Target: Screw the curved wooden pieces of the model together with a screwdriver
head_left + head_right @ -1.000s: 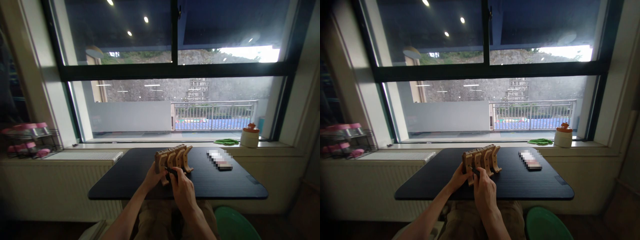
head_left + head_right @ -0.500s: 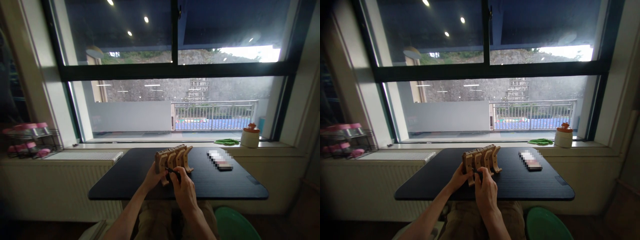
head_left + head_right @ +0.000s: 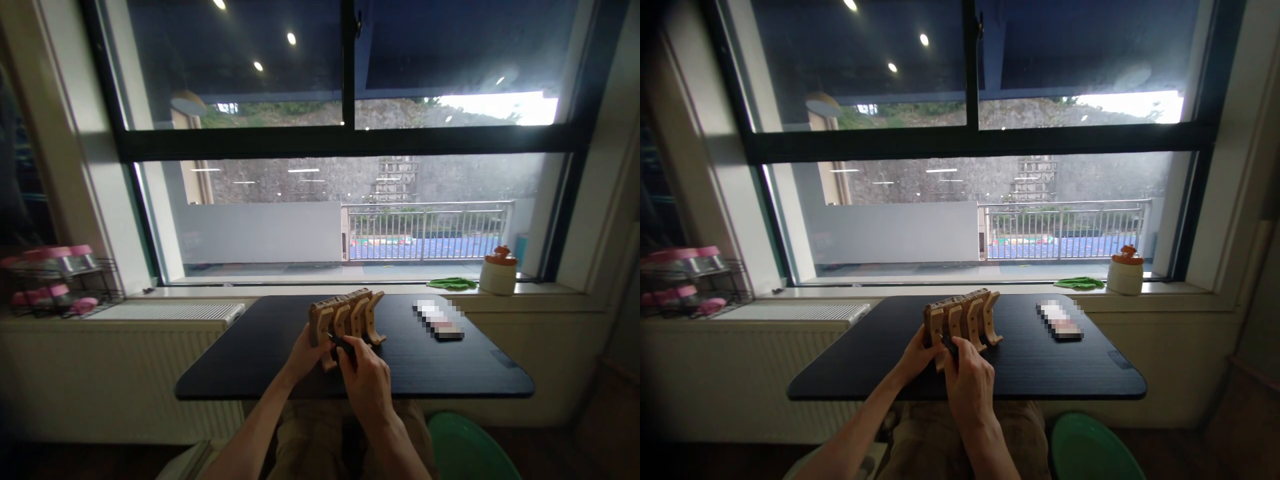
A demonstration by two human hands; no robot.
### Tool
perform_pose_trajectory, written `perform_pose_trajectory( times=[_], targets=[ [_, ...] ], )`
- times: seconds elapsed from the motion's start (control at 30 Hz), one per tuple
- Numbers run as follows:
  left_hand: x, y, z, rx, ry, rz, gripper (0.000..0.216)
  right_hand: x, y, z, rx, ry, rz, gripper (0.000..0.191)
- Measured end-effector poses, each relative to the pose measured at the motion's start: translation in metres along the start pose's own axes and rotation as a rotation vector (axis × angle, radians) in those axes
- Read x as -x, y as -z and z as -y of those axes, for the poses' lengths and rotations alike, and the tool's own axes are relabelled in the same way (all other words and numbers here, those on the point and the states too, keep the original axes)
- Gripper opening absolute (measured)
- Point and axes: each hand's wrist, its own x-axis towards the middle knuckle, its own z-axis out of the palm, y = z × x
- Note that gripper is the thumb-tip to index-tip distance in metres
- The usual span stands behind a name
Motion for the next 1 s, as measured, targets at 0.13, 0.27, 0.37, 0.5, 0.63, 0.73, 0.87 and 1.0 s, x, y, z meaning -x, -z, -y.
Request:
perform_pose_trajectory(
  times=[0.13, 0.27, 0.37, 0.5, 0.63, 0.73, 0.87, 1.0],
  targets=[
    [0.0, 0.0, 0.001, 0.005, -0.008, -0.007, 0.055, -0.001, 0.0, -0.008, 0.122, -0.051, 0.011, 0.025],
    [0.0, -0.001, 0.003, 0.005, 0.006, -0.025, 0.057, -0.002, 0.003, -0.01, 0.175, -0.053, 0.031, 0.027],
    [0.0, -0.001, 0.004, 0.024, 0.003, -0.017, 0.058, -0.001, 0.005, -0.005, 0.151, -0.014, 0.065, 0.027],
    [0.0, -0.001, 0.003, 0.042, -0.002, 0.008, 0.057, 0.002, 0.004, 0.0, 0.128, 0.019, 0.116, 0.029],
    [0.001, 0.0, 0.002, 0.018, -0.012, 0.006, 0.053, 0.002, -0.002, 0.001, 0.154, -0.006, 0.152, 0.018],
    [0.001, 0.001, 0.003, 0.009, -0.003, 0.009, 0.05, 0.0, -0.004, 0.004, 0.175, -0.019, 0.144, 0.014],
    [0.001, 0.0, 0.004, 0.026, -0.012, 0.015, 0.051, -0.002, -0.004, 0.004, 0.205, -0.059, 0.137, 0.014],
    [0.0, -0.001, 0.005, 0.027, -0.018, 0.009, 0.054, 0.001, -0.008, -0.005, 0.21, -0.103, 0.143, 0.019]
  ],
)
